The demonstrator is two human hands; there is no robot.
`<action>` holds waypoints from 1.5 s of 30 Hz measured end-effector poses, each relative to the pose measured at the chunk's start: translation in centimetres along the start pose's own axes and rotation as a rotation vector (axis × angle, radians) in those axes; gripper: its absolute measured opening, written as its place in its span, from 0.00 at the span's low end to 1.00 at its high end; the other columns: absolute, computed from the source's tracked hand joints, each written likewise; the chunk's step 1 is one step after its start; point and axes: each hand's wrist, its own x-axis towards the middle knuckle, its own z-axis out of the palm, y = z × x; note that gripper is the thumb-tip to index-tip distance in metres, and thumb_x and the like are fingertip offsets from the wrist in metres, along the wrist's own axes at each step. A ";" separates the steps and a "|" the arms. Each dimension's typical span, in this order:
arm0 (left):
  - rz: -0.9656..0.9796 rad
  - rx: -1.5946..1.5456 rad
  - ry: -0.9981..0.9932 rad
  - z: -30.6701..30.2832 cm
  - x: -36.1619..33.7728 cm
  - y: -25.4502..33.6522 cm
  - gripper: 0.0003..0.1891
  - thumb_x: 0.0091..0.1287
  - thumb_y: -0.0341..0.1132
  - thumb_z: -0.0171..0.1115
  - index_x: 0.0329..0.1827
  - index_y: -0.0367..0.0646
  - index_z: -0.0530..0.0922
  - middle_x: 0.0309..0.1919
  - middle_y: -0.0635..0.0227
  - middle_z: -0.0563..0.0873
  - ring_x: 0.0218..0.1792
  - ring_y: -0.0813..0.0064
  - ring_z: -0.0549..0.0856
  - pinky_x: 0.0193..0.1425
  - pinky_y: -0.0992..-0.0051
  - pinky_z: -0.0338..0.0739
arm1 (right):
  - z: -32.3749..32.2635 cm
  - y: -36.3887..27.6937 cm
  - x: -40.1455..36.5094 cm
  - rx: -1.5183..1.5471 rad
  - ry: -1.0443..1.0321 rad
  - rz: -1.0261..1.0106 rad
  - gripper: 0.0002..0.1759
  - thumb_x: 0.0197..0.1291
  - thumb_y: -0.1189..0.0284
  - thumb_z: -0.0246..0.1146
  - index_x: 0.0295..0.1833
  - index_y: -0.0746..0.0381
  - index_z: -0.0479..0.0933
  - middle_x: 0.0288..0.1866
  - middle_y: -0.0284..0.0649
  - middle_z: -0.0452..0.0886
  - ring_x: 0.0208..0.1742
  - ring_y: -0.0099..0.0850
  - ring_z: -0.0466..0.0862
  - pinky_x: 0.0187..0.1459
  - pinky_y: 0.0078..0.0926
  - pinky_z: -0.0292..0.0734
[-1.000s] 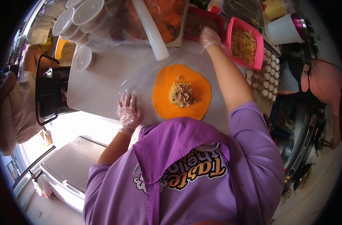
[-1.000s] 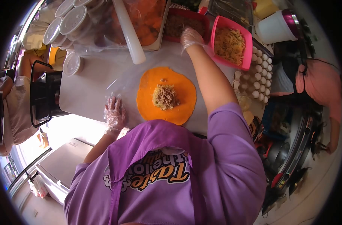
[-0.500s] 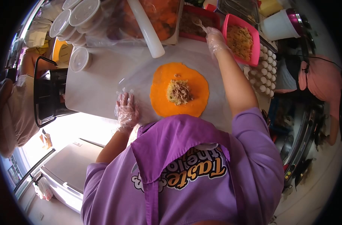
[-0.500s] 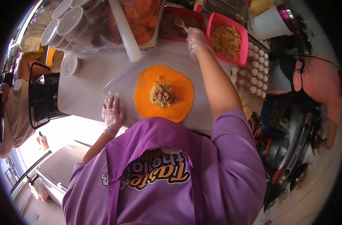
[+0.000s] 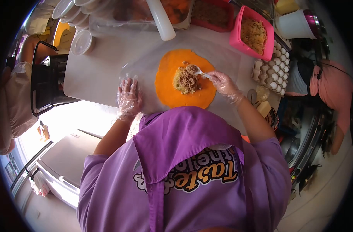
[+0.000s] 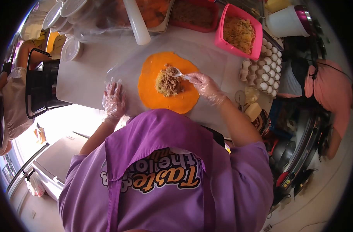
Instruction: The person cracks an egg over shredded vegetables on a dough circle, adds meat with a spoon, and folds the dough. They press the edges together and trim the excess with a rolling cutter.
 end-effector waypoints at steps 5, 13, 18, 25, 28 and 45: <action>-0.022 -0.006 0.000 -0.6 0.1 0.6 0.27 0.69 0.43 0.50 0.70 0.46 0.63 0.70 0.52 0.62 0.72 0.48 0.56 0.75 0.50 0.44 | 0.9 2.3 -1.9 -0.391 0.014 -0.461 0.12 0.64 0.74 0.59 0.53 0.61 0.78 0.30 0.31 0.73 0.29 0.26 0.74 0.31 0.29 0.72; -0.002 -0.002 0.009 -0.2 -0.1 0.2 0.27 0.69 0.43 0.50 0.70 0.46 0.63 0.70 0.52 0.62 0.72 0.48 0.56 0.75 0.50 0.44 | 1.0 -0.9 -2.9 -1.031 0.059 -0.783 0.20 0.58 0.76 0.62 0.57 0.58 0.77 0.28 0.36 0.73 0.28 0.33 0.76 0.29 0.32 0.73; -0.033 0.004 -0.008 -0.5 0.2 0.4 0.27 0.68 0.43 0.49 0.70 0.45 0.63 0.70 0.52 0.62 0.72 0.47 0.56 0.74 0.50 0.44 | 0.4 -3.7 -0.7 -0.473 0.185 -0.359 0.19 0.59 0.78 0.57 0.57 0.61 0.76 0.41 0.41 0.79 0.35 0.37 0.79 0.37 0.31 0.75; -0.031 0.014 -0.008 -0.4 0.1 0.4 0.27 0.67 0.42 0.50 0.70 0.47 0.64 0.70 0.53 0.63 0.72 0.48 0.57 0.75 0.51 0.45 | -4.3 -9.6 10.4 -1.010 0.409 -0.261 0.17 0.66 0.67 0.52 0.55 0.64 0.74 0.47 0.50 0.79 0.53 0.45 0.79 0.50 0.41 0.74; -0.015 -0.005 0.018 -0.5 0.0 0.2 0.27 0.67 0.42 0.51 0.70 0.48 0.64 0.69 0.53 0.64 0.72 0.48 0.57 0.74 0.51 0.46 | -3.9 -11.6 12.5 -1.326 0.402 -0.038 0.17 0.67 0.64 0.49 0.53 0.62 0.74 0.52 0.48 0.77 0.57 0.45 0.77 0.54 0.43 0.73; -0.033 -0.016 0.021 -1.2 0.2 0.7 0.26 0.66 0.40 0.54 0.68 0.47 0.66 0.67 0.54 0.67 0.70 0.51 0.61 0.74 0.52 0.49 | 6.5 -7.0 6.2 -0.507 -0.199 0.316 0.25 0.67 0.54 0.46 0.60 0.58 0.74 0.62 0.44 0.75 0.60 0.39 0.75 0.61 0.33 0.68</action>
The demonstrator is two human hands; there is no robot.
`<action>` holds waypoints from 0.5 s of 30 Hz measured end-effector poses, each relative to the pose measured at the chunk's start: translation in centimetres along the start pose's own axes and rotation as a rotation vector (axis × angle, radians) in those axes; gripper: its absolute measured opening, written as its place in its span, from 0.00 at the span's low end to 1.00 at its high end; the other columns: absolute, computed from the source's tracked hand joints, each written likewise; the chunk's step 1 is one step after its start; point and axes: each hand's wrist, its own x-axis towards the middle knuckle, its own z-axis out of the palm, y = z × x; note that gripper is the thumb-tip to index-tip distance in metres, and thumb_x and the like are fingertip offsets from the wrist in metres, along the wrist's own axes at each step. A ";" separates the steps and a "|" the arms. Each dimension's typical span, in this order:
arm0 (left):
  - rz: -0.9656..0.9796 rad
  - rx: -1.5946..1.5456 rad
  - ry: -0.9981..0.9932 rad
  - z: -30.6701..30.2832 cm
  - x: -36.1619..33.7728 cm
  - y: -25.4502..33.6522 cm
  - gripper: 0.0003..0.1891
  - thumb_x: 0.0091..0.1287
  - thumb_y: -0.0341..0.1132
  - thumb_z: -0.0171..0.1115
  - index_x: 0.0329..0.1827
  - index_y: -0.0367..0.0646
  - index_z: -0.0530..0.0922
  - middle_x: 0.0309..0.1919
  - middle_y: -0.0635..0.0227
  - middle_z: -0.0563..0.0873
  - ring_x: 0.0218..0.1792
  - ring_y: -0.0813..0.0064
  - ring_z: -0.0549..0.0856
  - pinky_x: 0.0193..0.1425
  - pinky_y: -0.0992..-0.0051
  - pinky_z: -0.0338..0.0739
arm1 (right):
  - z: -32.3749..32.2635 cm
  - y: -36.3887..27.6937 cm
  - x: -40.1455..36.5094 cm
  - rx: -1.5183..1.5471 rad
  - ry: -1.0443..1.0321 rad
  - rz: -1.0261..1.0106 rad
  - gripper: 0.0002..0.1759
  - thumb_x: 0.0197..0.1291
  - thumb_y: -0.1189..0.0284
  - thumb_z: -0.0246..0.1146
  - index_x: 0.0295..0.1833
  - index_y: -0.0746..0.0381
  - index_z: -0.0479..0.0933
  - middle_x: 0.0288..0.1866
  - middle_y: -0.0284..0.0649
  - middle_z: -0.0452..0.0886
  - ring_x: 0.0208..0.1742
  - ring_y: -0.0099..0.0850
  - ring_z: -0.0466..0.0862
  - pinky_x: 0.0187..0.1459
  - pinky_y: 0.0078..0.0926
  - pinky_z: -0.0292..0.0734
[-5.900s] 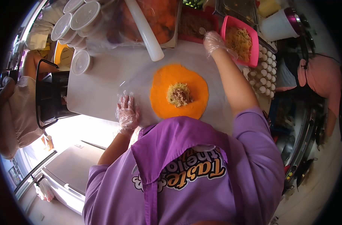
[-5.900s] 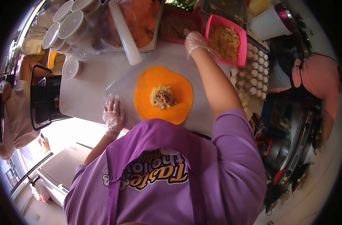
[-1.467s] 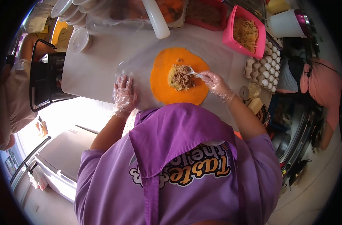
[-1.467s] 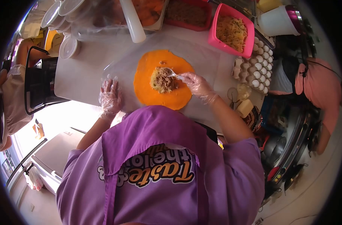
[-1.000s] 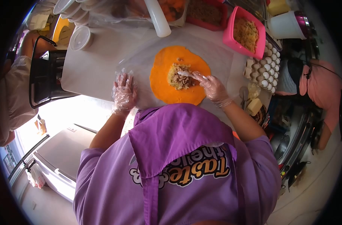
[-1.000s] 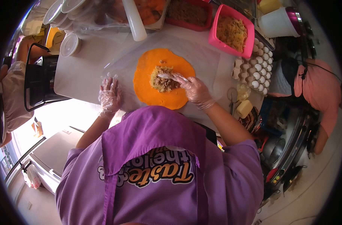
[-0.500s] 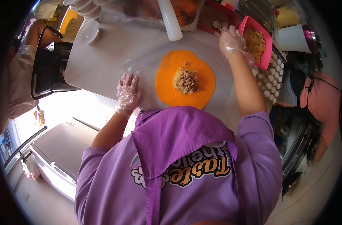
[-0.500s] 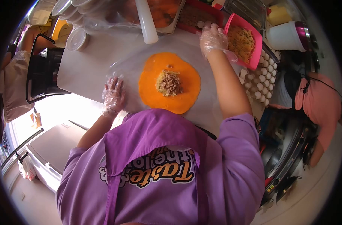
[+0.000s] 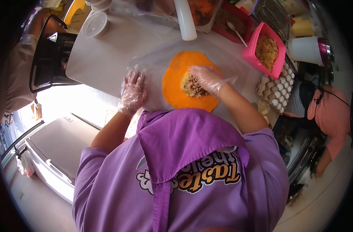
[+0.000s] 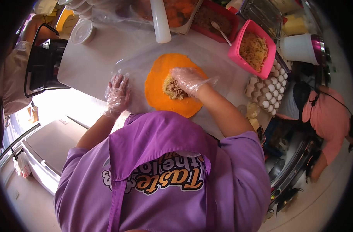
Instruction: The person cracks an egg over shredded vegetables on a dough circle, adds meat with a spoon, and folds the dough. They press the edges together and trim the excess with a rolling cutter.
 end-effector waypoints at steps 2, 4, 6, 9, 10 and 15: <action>0.000 0.005 0.013 0.0 0.0 0.1 0.26 0.66 0.39 0.53 0.68 0.48 0.66 0.68 0.54 0.66 0.71 0.51 0.61 0.74 0.52 0.49 | -0.4 -0.1 -0.2 0.078 -0.048 0.054 0.26 0.67 0.53 0.46 0.60 0.58 0.74 0.60 0.43 0.76 0.58 0.38 0.76 0.60 0.33 0.68; 0.002 0.006 0.008 0.0 0.0 0.1 0.26 0.66 0.39 0.54 0.68 0.48 0.66 0.68 0.54 0.66 0.71 0.51 0.61 0.74 0.52 0.49 | -0.4 0.8 1.1 -0.181 -0.005 -0.181 0.26 0.67 0.53 0.46 0.59 0.58 0.75 0.56 0.43 0.79 0.56 0.37 0.78 0.57 0.33 0.70; 0.003 0.011 0.003 0.0 0.0 0.1 0.26 0.66 0.39 0.54 0.68 0.48 0.66 0.68 0.54 0.66 0.71 0.51 0.60 0.74 0.52 0.49 | 0.9 0.3 1.4 -0.119 0.013 -0.198 0.26 0.66 0.53 0.47 0.57 0.59 0.76 0.55 0.43 0.80 0.55 0.38 0.79 0.56 0.33 0.70; 0.000 -0.013 0.019 0.0 -0.2 0.1 0.26 0.66 0.40 0.54 0.68 0.49 0.66 0.68 0.54 0.66 0.71 0.51 0.60 0.74 0.52 0.48 | 1.1 -2.0 0.1 -0.012 -0.049 -0.077 0.26 0.65 0.52 0.48 0.56 0.59 0.76 0.54 0.43 0.80 0.54 0.38 0.79 0.55 0.33 0.71; 0.006 -0.007 0.010 0.1 -0.1 0.0 0.26 0.66 0.40 0.54 0.68 0.49 0.66 0.68 0.54 0.66 0.71 0.51 0.60 0.74 0.52 0.49 | 0.9 -2.8 -0.2 0.030 -0.130 0.059 0.26 0.65 0.52 0.49 0.56 0.59 0.76 0.54 0.42 0.80 0.54 0.37 0.79 0.55 0.32 0.71; 0.009 -0.020 0.018 0.5 -0.2 -0.3 0.26 0.66 0.39 0.54 0.69 0.49 0.66 0.68 0.54 0.66 0.71 0.50 0.60 0.74 0.51 0.49 | 0.7 1.2 1.7 -0.137 -0.180 -0.062 0.26 0.64 0.52 0.51 0.59 0.58 0.75 0.55 0.42 0.79 0.51 0.32 0.80 0.53 0.29 0.73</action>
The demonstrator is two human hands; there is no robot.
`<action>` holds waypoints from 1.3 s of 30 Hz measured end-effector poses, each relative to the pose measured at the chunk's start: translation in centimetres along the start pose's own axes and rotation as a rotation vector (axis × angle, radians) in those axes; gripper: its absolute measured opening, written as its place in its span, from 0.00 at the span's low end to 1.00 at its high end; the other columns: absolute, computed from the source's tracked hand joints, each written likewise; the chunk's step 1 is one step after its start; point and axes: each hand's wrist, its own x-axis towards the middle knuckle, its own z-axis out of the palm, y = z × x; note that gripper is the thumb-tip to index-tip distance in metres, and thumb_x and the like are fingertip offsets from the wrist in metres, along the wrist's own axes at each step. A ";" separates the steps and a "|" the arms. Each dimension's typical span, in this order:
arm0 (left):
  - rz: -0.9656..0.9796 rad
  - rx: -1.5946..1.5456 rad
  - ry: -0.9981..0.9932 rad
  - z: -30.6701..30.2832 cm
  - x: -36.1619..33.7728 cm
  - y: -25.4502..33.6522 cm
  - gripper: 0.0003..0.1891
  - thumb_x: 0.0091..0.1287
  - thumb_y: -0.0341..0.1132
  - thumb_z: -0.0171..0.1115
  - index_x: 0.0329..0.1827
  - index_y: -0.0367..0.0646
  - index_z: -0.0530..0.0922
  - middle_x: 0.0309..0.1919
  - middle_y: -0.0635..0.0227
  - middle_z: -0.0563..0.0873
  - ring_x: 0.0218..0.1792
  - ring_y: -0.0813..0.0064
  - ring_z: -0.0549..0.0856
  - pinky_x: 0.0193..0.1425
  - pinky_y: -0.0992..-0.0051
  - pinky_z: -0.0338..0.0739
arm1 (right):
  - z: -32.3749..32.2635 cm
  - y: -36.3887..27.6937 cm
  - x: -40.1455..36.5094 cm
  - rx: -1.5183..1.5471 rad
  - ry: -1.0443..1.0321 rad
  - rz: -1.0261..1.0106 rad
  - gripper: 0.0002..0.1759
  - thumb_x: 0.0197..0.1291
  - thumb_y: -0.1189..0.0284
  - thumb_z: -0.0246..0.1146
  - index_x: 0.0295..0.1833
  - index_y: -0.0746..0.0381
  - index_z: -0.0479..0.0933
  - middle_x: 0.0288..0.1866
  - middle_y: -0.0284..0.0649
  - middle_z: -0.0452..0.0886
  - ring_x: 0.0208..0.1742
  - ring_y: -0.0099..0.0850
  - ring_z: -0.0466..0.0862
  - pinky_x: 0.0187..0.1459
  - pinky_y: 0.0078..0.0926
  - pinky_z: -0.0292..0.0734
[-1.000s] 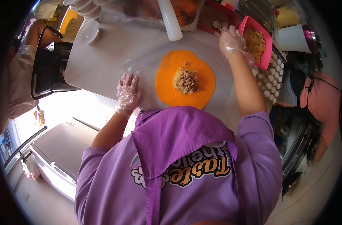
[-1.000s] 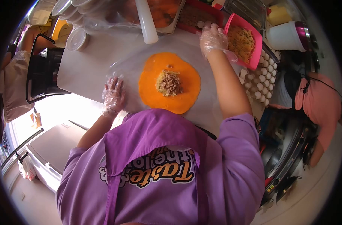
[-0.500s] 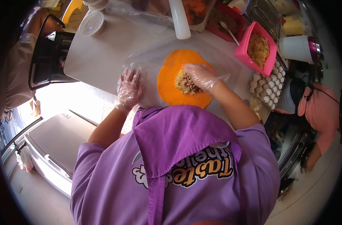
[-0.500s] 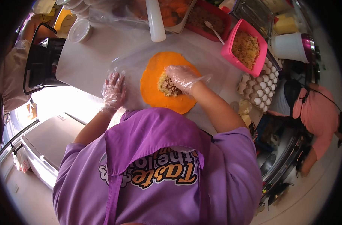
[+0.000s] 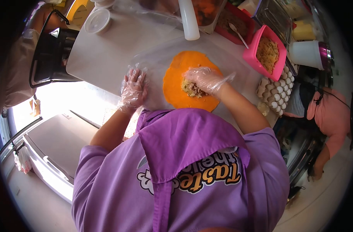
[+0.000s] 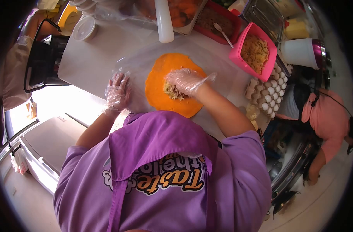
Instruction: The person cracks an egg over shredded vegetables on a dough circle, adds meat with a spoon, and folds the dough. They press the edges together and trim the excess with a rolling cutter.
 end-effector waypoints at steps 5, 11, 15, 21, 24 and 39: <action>0.006 -0.018 0.019 -0.4 0.0 0.2 0.26 0.66 0.39 0.54 0.68 0.49 0.66 0.67 0.53 0.66 0.71 0.49 0.60 0.73 0.50 0.50 | -0.8 -1.1 -0.5 0.430 0.118 0.011 0.21 0.65 0.59 0.56 0.55 0.64 0.78 0.58 0.43 0.78 0.58 0.31 0.76 0.58 0.28 0.68; 0.012 -0.021 0.040 0.1 -0.1 -0.1 0.25 0.66 0.39 0.54 0.67 0.48 0.67 0.67 0.53 0.67 0.71 0.49 0.60 0.73 0.49 0.49 | -0.6 -1.2 -0.7 0.336 -0.003 0.126 0.25 0.64 0.58 0.58 0.58 0.65 0.75 0.58 0.42 0.78 0.56 0.29 0.77 0.59 0.25 0.68; 0.006 0.005 0.015 0.1 0.0 0.0 0.25 0.66 0.39 0.54 0.67 0.48 0.67 0.68 0.53 0.66 0.71 0.49 0.60 0.73 0.50 0.49 | -0.4 -2.8 -1.9 0.188 0.078 0.079 0.23 0.64 0.54 0.52 0.54 0.59 0.78 0.46 0.41 0.82 0.43 0.31 0.81 0.45 0.31 0.75; -0.004 0.014 0.015 0.0 0.0 0.1 0.25 0.66 0.39 0.53 0.67 0.48 0.67 0.68 0.54 0.66 0.71 0.50 0.59 0.74 0.50 0.48 | 1.0 -4.5 -1.8 -0.119 -0.068 0.092 0.26 0.65 0.53 0.50 0.56 0.61 0.76 0.53 0.44 0.80 0.52 0.37 0.79 0.52 0.32 0.72; 0.005 0.009 0.002 -0.2 0.0 0.1 0.25 0.66 0.39 0.53 0.67 0.48 0.67 0.69 0.54 0.65 0.72 0.51 0.59 0.74 0.50 0.48 | 1.7 -1.7 -1.7 -0.174 -0.061 -0.012 0.27 0.65 0.53 0.50 0.59 0.62 0.75 0.59 0.45 0.77 0.60 0.37 0.75 0.58 0.30 0.69; 0.049 0.015 0.012 0.2 -0.2 -0.2 0.28 0.67 0.43 0.49 0.71 0.48 0.63 0.71 0.52 0.61 0.72 0.48 0.55 0.75 0.50 0.44 | 0.6 2.6 -2.1 -0.045 0.236 -0.152 0.24 0.69 0.63 0.51 0.66 0.62 0.69 0.67 0.41 0.70 0.63 0.25 0.73 0.62 0.24 0.69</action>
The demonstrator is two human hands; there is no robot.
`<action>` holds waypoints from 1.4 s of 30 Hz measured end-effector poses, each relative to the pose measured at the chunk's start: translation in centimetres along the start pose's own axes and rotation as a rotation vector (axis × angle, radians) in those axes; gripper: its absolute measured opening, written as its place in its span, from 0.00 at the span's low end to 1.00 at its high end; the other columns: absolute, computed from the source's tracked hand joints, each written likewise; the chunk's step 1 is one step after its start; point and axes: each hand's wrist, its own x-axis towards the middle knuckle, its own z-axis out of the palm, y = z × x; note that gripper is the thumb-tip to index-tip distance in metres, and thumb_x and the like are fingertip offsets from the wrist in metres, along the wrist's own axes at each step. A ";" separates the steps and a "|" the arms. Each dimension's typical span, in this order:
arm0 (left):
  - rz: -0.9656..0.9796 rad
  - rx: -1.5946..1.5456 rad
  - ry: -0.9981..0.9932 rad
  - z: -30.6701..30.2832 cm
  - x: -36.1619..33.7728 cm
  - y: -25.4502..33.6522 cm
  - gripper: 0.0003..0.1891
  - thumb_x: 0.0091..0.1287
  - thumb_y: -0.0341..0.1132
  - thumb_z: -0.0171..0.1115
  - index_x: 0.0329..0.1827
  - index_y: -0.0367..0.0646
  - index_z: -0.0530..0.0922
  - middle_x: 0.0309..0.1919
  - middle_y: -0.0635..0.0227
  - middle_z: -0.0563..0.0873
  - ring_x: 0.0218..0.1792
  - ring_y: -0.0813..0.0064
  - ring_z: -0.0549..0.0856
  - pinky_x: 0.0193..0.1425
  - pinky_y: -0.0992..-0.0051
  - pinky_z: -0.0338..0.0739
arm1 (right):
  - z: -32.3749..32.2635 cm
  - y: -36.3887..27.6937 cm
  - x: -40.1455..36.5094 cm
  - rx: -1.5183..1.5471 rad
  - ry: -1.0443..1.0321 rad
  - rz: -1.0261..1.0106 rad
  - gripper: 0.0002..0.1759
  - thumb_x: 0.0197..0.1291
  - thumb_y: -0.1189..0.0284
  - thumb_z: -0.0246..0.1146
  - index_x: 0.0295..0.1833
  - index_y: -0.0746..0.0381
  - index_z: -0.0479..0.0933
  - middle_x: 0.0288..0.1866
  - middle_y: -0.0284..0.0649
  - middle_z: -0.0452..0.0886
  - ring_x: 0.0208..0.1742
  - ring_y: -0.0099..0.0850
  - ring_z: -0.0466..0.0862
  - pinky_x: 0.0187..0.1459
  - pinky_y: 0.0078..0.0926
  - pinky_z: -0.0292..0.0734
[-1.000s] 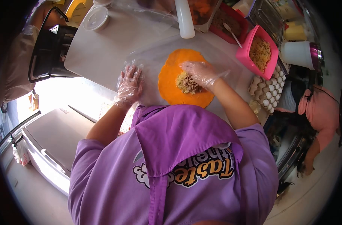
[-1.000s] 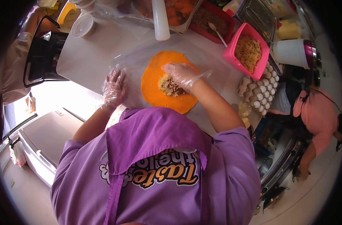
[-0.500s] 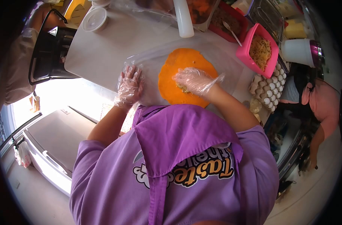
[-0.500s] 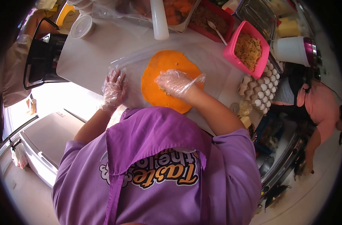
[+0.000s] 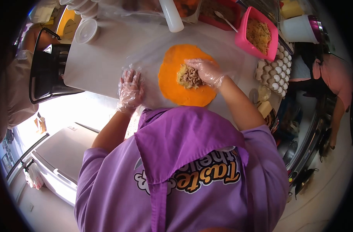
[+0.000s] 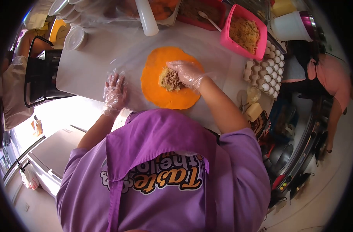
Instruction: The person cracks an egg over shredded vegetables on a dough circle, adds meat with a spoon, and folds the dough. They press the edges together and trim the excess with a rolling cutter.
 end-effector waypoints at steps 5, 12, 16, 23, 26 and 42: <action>0.017 0.004 0.045 0.2 -0.1 0.0 0.25 0.67 0.41 0.52 0.68 0.46 0.67 0.68 0.52 0.65 0.71 0.48 0.60 0.73 0.49 0.48 | -1.6 -0.1 -3.1 0.984 -0.026 0.067 0.24 0.66 0.70 0.57 0.66 0.63 0.67 0.62 0.41 0.74 0.65 0.28 0.71 0.60 0.25 0.71; 0.009 -0.006 0.053 0.3 -0.1 0.1 0.24 0.67 0.40 0.53 0.67 0.47 0.69 0.68 0.52 0.66 0.71 0.49 0.60 0.73 0.49 0.48 | 1.9 2.8 -6.7 0.136 0.262 0.001 0.22 0.54 0.80 0.66 0.56 0.66 0.72 0.52 0.37 0.76 0.49 0.26 0.77 0.51 0.24 0.74; 0.008 -0.001 -0.017 0.1 0.0 0.0 0.27 0.67 0.42 0.50 0.69 0.44 0.64 0.70 0.51 0.61 0.73 0.48 0.55 0.75 0.49 0.43 | 6.7 7.3 -5.3 0.240 0.440 -0.193 0.18 0.50 0.77 0.69 0.46 0.67 0.73 0.40 0.39 0.77 0.41 0.32 0.80 0.43 0.30 0.77; 0.008 0.002 -0.022 0.1 -0.1 0.1 0.27 0.68 0.43 0.49 0.69 0.45 0.64 0.71 0.52 0.61 0.73 0.49 0.54 0.75 0.50 0.42 | 6.4 5.8 -4.9 -0.020 0.545 -0.048 0.14 0.52 0.78 0.64 0.46 0.65 0.76 0.45 0.45 0.79 0.47 0.40 0.80 0.47 0.33 0.76; 0.026 0.014 -0.032 0.2 -0.2 -0.2 0.27 0.68 0.42 0.49 0.70 0.46 0.63 0.71 0.53 0.60 0.73 0.49 0.54 0.75 0.50 0.42 | 5.4 4.3 -5.6 0.134 0.579 -0.048 0.12 0.53 0.77 0.63 0.45 0.64 0.77 0.44 0.43 0.81 0.43 0.39 0.82 0.46 0.32 0.77; 0.025 -0.272 -0.130 -5.3 2.2 1.6 0.21 0.63 0.42 0.57 0.58 0.45 0.76 0.58 0.52 0.77 0.61 0.52 0.73 0.69 0.56 0.60 | 4.1 -1.3 -6.6 -0.172 0.735 -0.362 0.21 0.53 0.73 0.68 0.55 0.55 0.77 0.47 0.41 0.72 0.46 0.38 0.77 0.46 0.34 0.76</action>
